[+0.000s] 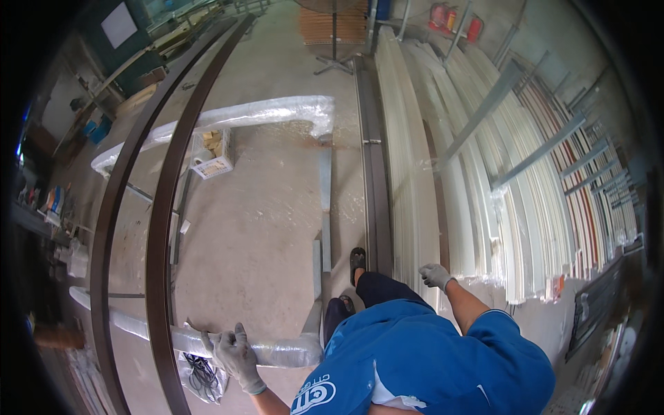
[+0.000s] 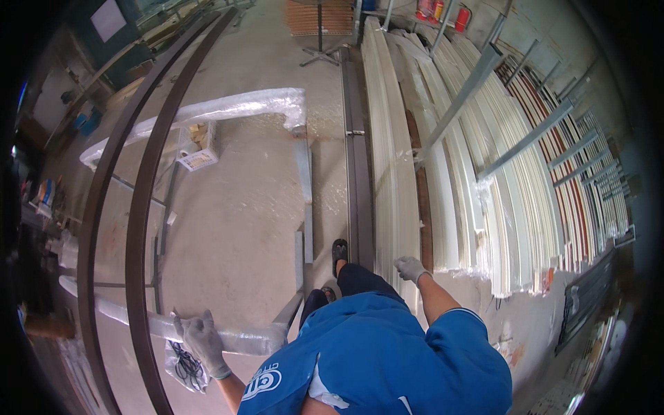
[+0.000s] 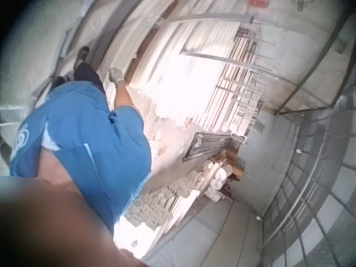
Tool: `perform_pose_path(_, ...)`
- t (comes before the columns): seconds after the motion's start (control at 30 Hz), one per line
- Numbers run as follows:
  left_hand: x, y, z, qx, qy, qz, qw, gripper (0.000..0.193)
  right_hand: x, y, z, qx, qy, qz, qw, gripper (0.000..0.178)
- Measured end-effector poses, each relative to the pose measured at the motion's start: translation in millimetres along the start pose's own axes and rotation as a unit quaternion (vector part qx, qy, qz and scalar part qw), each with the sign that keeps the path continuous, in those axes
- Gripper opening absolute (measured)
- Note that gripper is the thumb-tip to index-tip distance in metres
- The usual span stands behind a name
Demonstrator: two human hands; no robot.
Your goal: The person picks up long wooden planks from a stack, carries them to a metal rack, and places them on the rack. The person repeats this process for several planks, handling them one at a time.
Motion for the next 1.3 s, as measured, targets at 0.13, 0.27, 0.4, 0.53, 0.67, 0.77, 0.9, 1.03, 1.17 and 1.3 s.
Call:
perform_pose_path(0.13, -3, 5, -8, 0.002, 0.024, 0.040, 0.999, 0.041, -32, 26, 54, 0.070, 0.073, 0.013, 0.995, 0.044)
perform_pose_path(0.27, -27, 7, -39, -0.131, 0.057, 0.104, 0.984, 0.034, -60, 122, 156, 0.268, 0.238, -0.128, 0.925, 0.052)
perform_pose_path(0.4, -112, -36, -116, -0.124, -0.091, 0.065, 0.986, 0.033, -20, 287, 253, 0.190, 0.342, -0.483, 0.783, 0.031)
perform_pose_path(0.53, -195, -126, -228, -0.032, -0.218, 0.107, 0.970, 0.028, 25, 412, 339, 0.329, 0.349, -0.653, 0.587, 0.033)
perform_pose_path(0.67, -250, -202, -355, 0.003, -0.354, 0.151, 0.923, 0.028, 15, 475, 376, 0.411, 0.346, -0.636, 0.554, 0.033)
perform_pose_path(0.77, -279, -253, -434, 0.015, -0.433, 0.207, 0.877, 0.029, -44, 500, 352, 0.603, 0.089, -0.448, 0.654, 0.040)
perform_pose_path(0.9, -327, -360, -507, 0.038, -0.407, 0.367, 0.836, 0.027, -109, 484, 302, 0.783, -0.057, -0.281, 0.552, 0.024)
perform_pose_path(1.03, -372, -517, -508, -0.022, -0.318, 0.528, 0.787, 0.031, -149, 473, 273, 0.775, -0.068, -0.225, 0.587, 0.022)
perform_pose_path(1.17, -412, -679, -404, -0.158, -0.300, 0.592, 0.732, 0.038, -163, 469, 256, 0.750, -0.083, -0.155, 0.637, 0.024)
perform_pose_path(1.3, -416, -775, -270, -0.100, -0.158, 0.774, 0.605, 0.042, -157, 463, 243, 0.693, -0.148, -0.154, 0.688, 0.021)
Point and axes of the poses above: each hand's wrist, its own x-axis away from the middle knuckle, its own y-axis out of the back of the hand, z = x × y, the point moved 5 cm from there along -x, towards the middle knuckle, and after that the axes turned 13 degrees about x, right-handed, at the moved point
